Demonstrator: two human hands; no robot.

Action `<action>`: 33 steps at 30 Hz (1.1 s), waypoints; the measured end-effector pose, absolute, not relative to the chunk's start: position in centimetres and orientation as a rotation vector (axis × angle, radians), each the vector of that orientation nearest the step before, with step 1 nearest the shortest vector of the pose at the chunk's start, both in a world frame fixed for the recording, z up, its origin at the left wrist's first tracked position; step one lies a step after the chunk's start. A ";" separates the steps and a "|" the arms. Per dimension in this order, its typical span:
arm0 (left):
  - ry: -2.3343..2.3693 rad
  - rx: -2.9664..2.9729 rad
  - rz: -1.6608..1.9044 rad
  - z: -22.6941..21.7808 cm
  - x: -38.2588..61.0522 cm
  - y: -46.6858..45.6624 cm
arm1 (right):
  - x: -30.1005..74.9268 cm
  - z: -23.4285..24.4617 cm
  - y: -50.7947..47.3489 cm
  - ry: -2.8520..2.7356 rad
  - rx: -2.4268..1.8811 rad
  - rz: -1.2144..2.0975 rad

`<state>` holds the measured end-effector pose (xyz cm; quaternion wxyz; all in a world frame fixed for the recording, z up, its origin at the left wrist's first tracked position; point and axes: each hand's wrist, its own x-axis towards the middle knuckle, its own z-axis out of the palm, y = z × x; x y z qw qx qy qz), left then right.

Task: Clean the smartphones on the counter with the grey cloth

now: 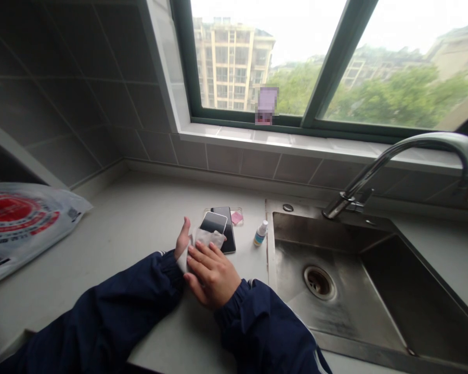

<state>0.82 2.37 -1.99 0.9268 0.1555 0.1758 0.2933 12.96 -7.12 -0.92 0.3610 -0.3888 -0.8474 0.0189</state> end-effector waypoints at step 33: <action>0.049 0.458 0.658 -2.0 2.5 0.9 | 14.6 -2.4 -6.1 -1.971 -1.463 -0.193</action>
